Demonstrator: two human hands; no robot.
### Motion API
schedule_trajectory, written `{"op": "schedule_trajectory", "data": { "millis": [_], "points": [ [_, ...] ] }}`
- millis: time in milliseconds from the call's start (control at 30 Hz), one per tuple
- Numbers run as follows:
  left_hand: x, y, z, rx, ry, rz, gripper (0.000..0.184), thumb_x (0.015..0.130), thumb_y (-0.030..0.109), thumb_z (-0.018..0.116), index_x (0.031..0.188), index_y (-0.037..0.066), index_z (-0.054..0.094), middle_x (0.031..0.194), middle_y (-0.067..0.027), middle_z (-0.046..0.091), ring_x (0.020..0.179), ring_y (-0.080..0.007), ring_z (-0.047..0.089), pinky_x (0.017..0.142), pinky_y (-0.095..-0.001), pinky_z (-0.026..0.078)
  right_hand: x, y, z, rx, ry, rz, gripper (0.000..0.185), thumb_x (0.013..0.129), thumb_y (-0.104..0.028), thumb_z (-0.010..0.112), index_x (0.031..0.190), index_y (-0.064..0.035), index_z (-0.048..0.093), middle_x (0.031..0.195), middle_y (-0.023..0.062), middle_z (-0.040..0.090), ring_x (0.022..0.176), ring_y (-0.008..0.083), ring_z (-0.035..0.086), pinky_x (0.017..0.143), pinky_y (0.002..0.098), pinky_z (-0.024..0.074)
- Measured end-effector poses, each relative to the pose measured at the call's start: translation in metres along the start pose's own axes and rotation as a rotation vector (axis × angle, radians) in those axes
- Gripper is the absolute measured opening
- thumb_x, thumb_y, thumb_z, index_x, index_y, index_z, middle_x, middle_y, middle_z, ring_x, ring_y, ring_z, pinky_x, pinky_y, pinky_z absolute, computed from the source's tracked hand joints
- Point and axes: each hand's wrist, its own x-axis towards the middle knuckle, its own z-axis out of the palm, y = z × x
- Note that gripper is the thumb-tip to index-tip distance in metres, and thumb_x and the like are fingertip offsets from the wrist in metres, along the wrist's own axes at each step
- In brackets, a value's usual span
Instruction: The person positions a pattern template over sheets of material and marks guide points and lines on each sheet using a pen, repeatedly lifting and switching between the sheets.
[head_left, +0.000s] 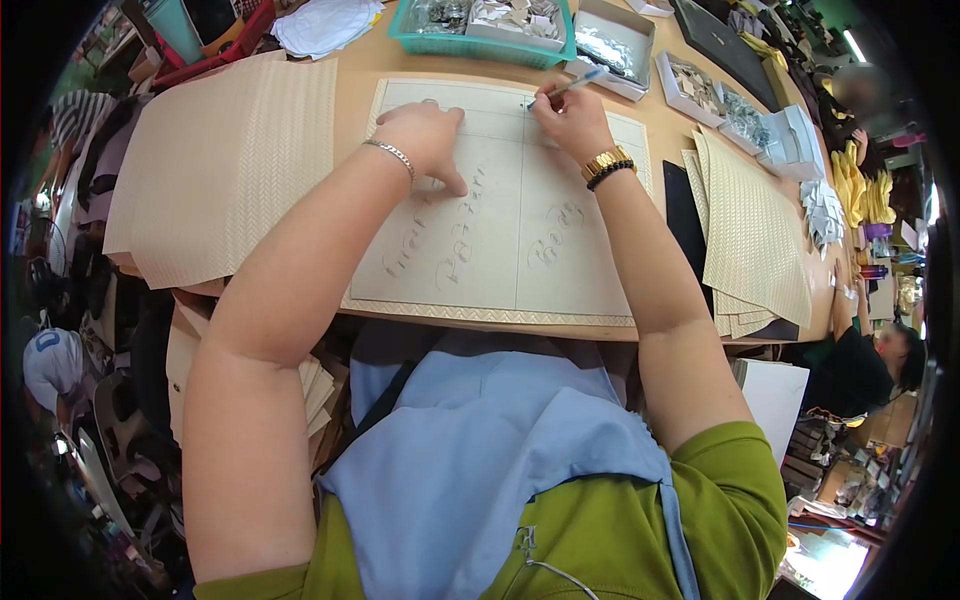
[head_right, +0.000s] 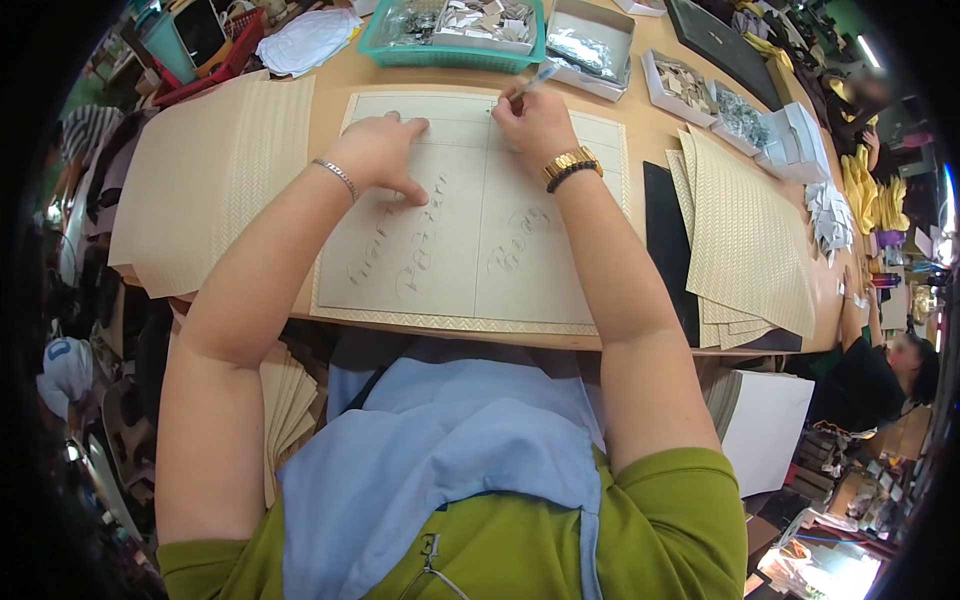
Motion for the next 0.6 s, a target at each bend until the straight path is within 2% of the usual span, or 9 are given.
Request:
{"op": "schedule_trajectory", "data": {
  "millis": [600],
  "points": [
    [0.0013,-0.0018,0.0054,-0.013,0.039,0.026,0.102,0.053,0.056,0.084,0.136,0.007,0.048,0.121,-0.0205,0.058,0.108,-0.0348,0.061,0.091,-0.0412,0.051,-0.0007,0.0001,0.0025,-0.026,0.062,0.015,0.021,0.084,-0.02,0.064,0.089,0.0009,0.067,0.072,0.0116,0.068,0.068,0.0196,0.067,0.066,0.0312,0.0523]
  ]
}}
